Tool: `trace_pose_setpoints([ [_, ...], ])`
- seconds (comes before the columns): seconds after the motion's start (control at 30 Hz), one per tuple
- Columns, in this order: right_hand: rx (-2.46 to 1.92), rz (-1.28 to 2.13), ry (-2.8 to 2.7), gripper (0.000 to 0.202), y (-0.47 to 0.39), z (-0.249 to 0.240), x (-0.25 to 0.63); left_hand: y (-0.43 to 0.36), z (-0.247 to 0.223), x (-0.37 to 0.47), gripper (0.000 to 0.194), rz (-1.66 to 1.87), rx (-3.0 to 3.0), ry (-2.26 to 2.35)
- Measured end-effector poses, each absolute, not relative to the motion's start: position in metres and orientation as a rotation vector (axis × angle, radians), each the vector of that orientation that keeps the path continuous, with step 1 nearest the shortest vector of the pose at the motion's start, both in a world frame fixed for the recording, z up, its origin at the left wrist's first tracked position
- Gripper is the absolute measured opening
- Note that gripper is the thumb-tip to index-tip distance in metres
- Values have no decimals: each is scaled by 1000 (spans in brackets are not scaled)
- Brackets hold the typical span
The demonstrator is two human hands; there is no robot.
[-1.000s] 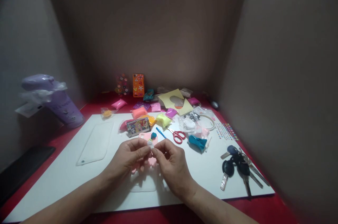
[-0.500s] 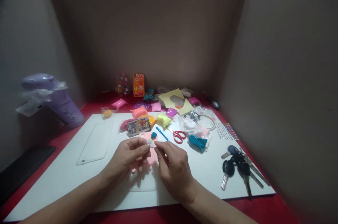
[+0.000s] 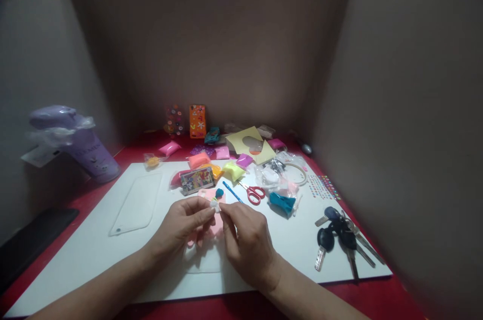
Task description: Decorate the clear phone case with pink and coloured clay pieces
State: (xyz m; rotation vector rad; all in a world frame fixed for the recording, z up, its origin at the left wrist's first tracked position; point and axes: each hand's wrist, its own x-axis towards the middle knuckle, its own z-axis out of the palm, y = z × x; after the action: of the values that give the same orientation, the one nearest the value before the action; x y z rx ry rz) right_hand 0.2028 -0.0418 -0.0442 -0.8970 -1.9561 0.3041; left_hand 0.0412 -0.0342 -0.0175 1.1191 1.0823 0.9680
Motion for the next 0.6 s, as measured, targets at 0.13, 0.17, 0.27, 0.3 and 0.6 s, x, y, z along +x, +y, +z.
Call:
trace_pose_setpoints([
  [0.13, -890, 297, -1966, 26, -42, -43, 204, -35, -17, 42, 29, 960, 1142, 1086],
  [0.17, -876, 297, -1984, 27, -42, -43, 204, -35, -17, 42, 29, 952, 1152, 1084],
  [0.27, -866, 289, -1997, 28, -41, -43, 204, -35, -16, 42, 29, 943, 1166, 1090],
  [0.3, -876, 287, -1983, 27, -41, -43, 204, -35, -16, 42, 29, 943, 1165, 1099],
  [0.6, -912, 405, -1883, 22, -41, -40, 203, -35, -15, 42, 29, 940, 1170, 1118],
])
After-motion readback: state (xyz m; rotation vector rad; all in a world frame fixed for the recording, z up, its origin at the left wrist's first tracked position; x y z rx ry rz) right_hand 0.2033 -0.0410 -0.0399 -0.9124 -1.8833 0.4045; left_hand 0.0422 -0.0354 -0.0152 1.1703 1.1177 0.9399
